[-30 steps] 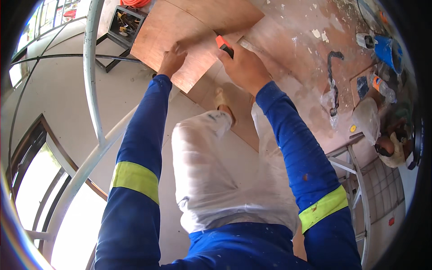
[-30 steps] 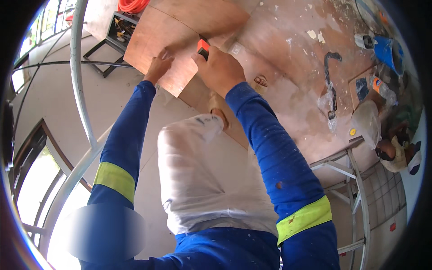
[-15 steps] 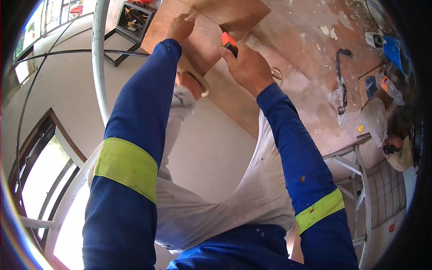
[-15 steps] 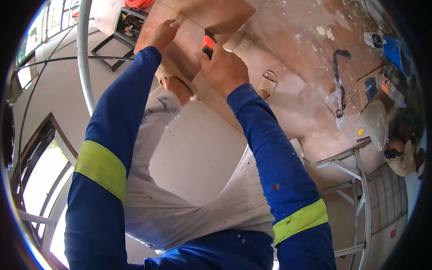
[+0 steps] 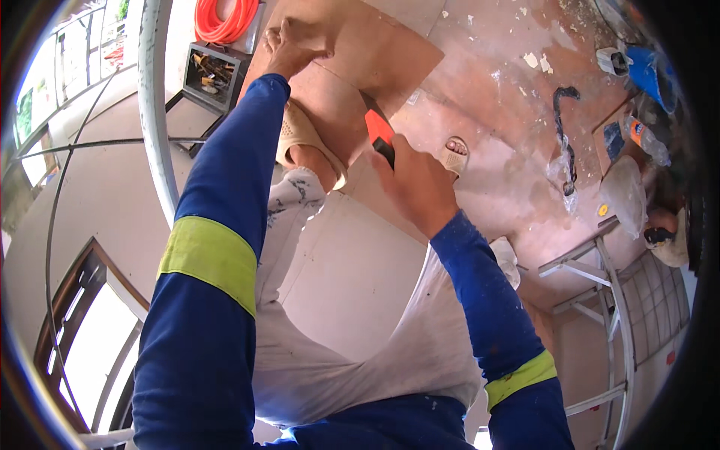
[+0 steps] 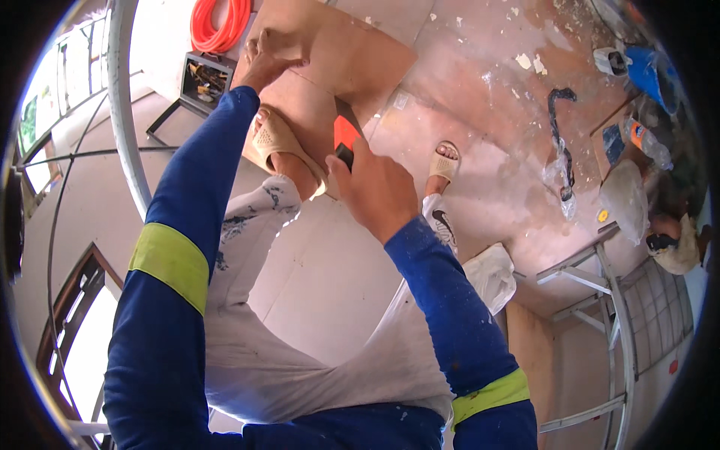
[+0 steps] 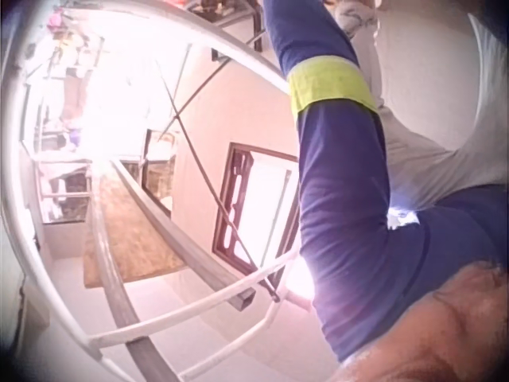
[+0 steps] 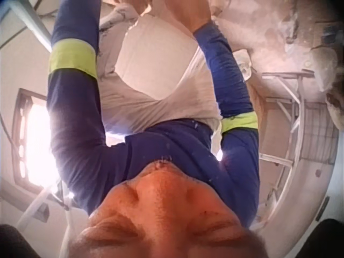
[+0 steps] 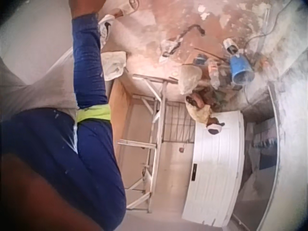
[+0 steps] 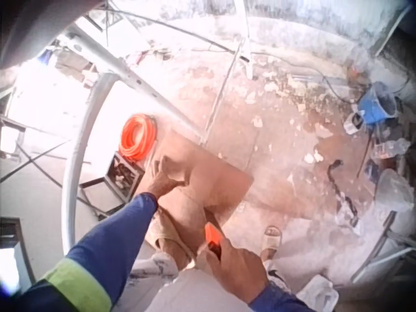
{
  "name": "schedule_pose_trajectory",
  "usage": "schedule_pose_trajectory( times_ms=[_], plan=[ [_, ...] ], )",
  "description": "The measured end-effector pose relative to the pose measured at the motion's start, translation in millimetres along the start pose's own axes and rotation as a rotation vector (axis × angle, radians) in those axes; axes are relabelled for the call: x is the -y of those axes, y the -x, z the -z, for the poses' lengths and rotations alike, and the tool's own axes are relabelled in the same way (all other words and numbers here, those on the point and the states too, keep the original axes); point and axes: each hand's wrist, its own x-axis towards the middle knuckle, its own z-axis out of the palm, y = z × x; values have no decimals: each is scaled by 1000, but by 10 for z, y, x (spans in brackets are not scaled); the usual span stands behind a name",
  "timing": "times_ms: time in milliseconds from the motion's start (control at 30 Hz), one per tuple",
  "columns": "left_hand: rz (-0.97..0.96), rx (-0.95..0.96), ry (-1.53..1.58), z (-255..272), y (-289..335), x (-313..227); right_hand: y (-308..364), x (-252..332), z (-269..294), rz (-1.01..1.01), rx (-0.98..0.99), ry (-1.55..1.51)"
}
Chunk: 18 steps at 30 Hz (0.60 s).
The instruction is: The person saws a piece of wood with a hand saw, picks up the wood, and climbs a metal ladder.
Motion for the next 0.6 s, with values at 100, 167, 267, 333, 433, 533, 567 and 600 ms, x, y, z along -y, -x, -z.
schedule_pose_trajectory(
  times_ms=[100,167,267,333,433,533,567,600],
  plan=[
    [95,17,113,-223,197,-508,45,-298,87,-91,53,25],
    [108,62,132,-150,231,-674,63,-387,150,-79,74,44],
    [127,58,121,-49,203,-670,444,-109,372,-9,7,157],
    [155,22,74,46,280,-420,812,237,618,-29,80,92],
    [91,-3,36,70,238,-447,1200,255,780,-87,105,-22],
    [46,27,63,21,192,-338,1355,317,806,-148,121,-57],
    [54,29,66,11,183,-320,1349,343,814,-148,128,-52],
    [56,22,71,6,160,-300,1334,378,818,-185,137,-58]
  ],
)
